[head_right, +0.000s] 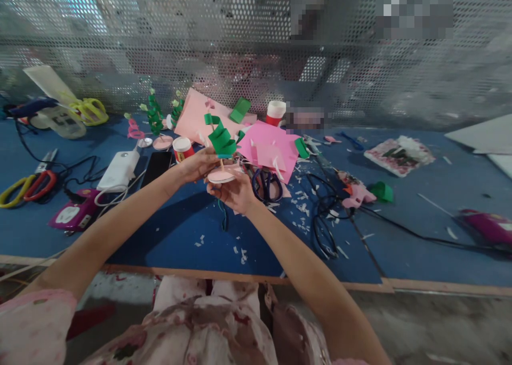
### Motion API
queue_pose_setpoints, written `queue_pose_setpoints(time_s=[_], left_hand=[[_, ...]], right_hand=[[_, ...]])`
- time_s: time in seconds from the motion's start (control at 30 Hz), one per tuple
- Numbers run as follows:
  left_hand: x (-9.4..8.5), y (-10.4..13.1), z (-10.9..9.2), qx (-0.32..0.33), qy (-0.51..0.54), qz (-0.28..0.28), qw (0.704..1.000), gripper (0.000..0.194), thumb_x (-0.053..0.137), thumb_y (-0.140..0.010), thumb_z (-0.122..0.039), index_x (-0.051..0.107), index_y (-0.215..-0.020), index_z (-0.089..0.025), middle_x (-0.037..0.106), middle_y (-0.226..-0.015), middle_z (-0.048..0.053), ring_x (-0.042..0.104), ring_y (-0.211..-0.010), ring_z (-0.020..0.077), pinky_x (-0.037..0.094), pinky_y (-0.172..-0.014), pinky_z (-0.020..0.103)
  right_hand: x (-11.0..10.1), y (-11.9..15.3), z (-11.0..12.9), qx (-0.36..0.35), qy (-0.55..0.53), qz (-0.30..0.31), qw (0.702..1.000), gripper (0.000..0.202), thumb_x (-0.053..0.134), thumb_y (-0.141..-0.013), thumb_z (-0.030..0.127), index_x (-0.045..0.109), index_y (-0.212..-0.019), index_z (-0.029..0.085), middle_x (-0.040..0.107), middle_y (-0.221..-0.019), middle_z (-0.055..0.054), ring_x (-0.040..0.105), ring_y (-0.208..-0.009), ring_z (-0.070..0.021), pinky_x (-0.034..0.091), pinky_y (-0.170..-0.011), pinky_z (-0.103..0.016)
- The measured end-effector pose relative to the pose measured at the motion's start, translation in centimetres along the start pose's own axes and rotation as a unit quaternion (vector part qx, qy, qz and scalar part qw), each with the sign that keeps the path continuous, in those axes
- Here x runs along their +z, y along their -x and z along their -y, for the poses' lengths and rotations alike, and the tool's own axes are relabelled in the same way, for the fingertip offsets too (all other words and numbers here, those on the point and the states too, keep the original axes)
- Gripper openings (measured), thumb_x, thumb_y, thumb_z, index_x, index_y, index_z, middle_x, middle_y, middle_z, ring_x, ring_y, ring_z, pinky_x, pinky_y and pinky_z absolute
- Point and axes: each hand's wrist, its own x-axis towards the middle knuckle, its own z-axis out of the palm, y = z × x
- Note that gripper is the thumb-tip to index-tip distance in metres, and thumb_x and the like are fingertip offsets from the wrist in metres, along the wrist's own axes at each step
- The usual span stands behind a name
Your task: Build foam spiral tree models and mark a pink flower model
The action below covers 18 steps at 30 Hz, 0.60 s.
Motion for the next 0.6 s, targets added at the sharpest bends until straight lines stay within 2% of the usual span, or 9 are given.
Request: queue_pose_setpoints(time_s=[0.23,0.37,0.6], left_hand=[[0.4,0.3,0.1,-0.007,-0.005,-0.014,1.000,0.023,0.057,-0.066,-0.008,0.064,-0.088,-0.012,0.070,-0.089,0.006,0.064,-0.075,0.0105,0.047,-0.067,0.019],[0.2,0.2,0.2,-0.012,0.000,0.012,1.000,0.024,0.062,-0.062,-0.011,0.064,-0.085,-0.011,0.070,-0.087,0.007,0.064,-0.081,0.0132,0.046,-0.066,0.020],[-0.6,-0.1,0.4,-0.042,-0.009,0.056,0.997,0.036,0.070,-0.058,-0.017,0.063,-0.092,-0.012,0.070,-0.091,0.009,0.063,-0.092,0.0194,0.046,-0.064,0.021]], right_hand=[[-0.3,-0.1,0.0,0.008,-0.021,0.020,1.000,0.048,0.064,-0.061,0.048,0.058,-0.093,0.013,0.067,-0.082,-0.007,0.062,-0.070,-0.0134,0.054,-0.058,-0.022],[-0.6,-0.1,-0.2,0.025,-0.042,0.040,0.998,0.054,0.063,-0.060,0.054,0.056,-0.095,0.014,0.064,-0.082,-0.007,0.059,-0.068,-0.0116,0.052,-0.053,-0.019],[-0.5,-0.1,-0.3,0.048,-0.053,0.034,0.997,0.058,0.061,-0.056,0.061,0.058,-0.091,0.015,0.063,-0.079,-0.007,0.053,-0.060,-0.0101,0.049,-0.045,-0.018]])
